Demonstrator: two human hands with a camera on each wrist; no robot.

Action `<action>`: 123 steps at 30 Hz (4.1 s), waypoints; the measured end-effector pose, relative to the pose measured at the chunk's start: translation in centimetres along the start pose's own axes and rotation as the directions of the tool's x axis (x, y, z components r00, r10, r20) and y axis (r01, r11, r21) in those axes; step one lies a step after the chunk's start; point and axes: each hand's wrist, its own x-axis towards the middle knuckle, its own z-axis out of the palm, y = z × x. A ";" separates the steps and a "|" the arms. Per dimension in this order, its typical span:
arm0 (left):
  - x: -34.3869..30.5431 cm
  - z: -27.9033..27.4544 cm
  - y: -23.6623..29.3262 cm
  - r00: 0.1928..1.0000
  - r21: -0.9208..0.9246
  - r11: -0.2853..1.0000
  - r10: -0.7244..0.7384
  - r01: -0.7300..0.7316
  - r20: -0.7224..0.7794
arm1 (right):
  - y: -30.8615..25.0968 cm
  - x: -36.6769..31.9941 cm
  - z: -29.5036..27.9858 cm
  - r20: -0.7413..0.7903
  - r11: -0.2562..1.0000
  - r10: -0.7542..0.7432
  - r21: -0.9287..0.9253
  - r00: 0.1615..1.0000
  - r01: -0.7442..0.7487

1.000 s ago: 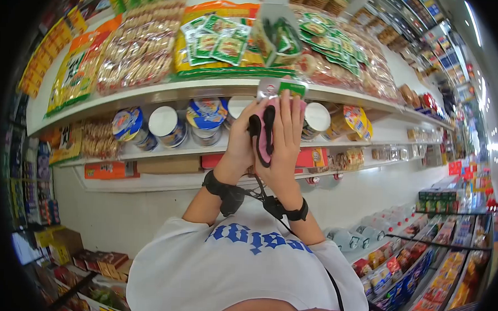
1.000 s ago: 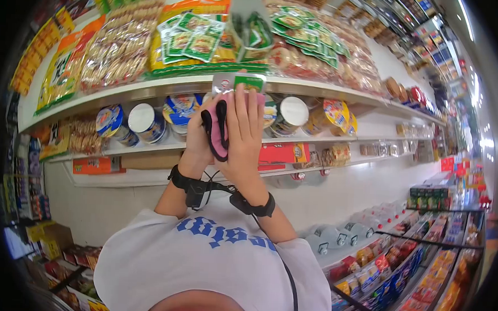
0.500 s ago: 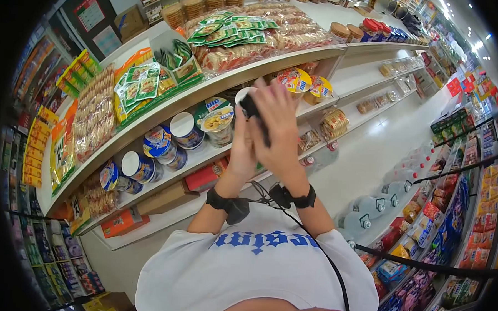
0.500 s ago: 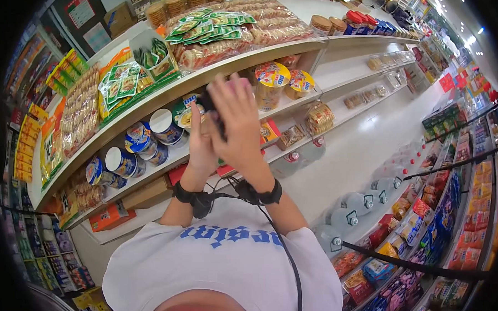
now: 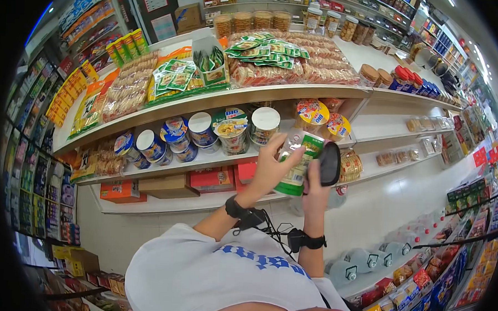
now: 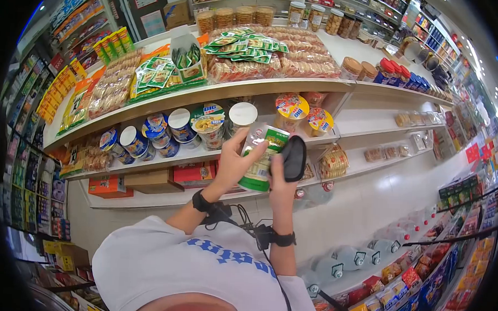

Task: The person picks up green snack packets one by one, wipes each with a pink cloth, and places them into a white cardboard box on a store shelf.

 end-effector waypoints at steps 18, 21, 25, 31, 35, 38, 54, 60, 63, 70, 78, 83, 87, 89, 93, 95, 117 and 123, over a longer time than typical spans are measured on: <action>1.3 -6.6 0.8 0.891 -0.624 0.646 -0.404 0.439 0.208 | 3.5 2.5 9.5 0.653 0.248 -0.380 -0.610 0.655 0.753; 3.5 -11.0 0.1 0.894 -0.842 0.396 -0.401 0.367 0.201 | 5.8 1.6 12.6 0.773 0.160 -0.309 -0.531 0.553 0.832; 4.9 -17.4 -3.1 0.918 -0.878 0.360 -0.350 0.315 0.186 | 8.8 1.1 16.6 0.769 0.217 -0.308 -0.516 0.560 0.828; 5.0 -22.6 -3.0 0.931 -0.445 0.894 -0.213 0.064 -0.296 | 14.6 2.9 20.2 0.370 0.862 0.159 -0.504 0.915 0.054; 5.6 -28.5 -3.2 0.945 -0.240 0.950 -0.253 0.202 -0.206 | 17.0 1.5 22.3 0.398 0.861 0.145 -0.502 0.906 0.082; 6.3 -29.9 -4.7 0.959 -0.305 0.930 -0.253 0.204 -0.130 | 18.7 2.4 22.2 0.307 0.850 0.091 -0.520 0.947 0.087; 15.4 -41.3 -9.3 0.710 0.156 0.988 0.114 -0.006 -0.695 | 16.4 6.3 20.7 0.391 0.855 0.105 -0.506 0.914 0.119; 19.3 -41.7 -12.4 0.577 0.706 0.698 0.528 0.123 -0.623 | 14.7 11.4 18.1 0.410 0.921 0.048 -0.370 0.911 0.119; 21.2 -35.8 -7.8 0.782 0.504 0.864 0.315 -0.002 -0.537 | 14.3 12.9 16.7 0.386 0.939 0.055 -0.334 0.921 0.084; 26.5 -30.6 -8.6 0.926 0.937 0.299 0.268 0.182 -0.265 | 12.8 16.2 15.2 0.416 0.966 0.090 -0.257 0.905 0.023; 27.5 -28.9 -9.5 0.883 0.943 0.258 0.363 0.210 -0.296 | 13.7 20.7 11.4 0.433 0.970 0.129 -0.243 0.892 -0.022; 26.1 -26.9 -6.1 0.741 0.899 0.423 0.568 0.110 -0.358 | 15.0 23.0 9.4 0.445 0.961 0.188 -0.266 0.876 -0.071; 22.6 -21.6 -1.7 0.750 0.532 0.827 0.233 0.181 -0.619 | 15.1 22.8 10.8 0.405 0.925 0.377 -0.215 0.833 -0.314; 20.6 -19.4 -2.3 0.801 0.463 0.870 0.154 0.166 -0.578 | 14.9 22.4 12.2 0.451 0.871 0.489 -0.205 0.747 -0.447; 17.5 -16.2 -2.7 0.924 0.353 0.904 -0.102 0.241 -0.369 | 13.9 19.7 15.6 0.619 0.828 0.411 0.053 0.669 -0.558; 15.9 -16.4 -3.3 0.973 0.030 0.991 -0.123 0.132 -0.197 | 13.5 18.1 15.9 0.513 0.863 0.414 0.041 0.752 -0.504; -3.3 -30.3 1.2 0.947 -0.216 0.974 -0.133 0.070 -0.292 | 16.1 -4.9 31.7 0.888 0.747 -0.091 -0.239 0.451 0.621; -6.0 -33.2 0.2 0.935 -0.117 0.992 -0.093 0.055 -0.343 | 17.2 -8.7 31.9 0.963 0.558 -0.155 -0.098 0.220 0.824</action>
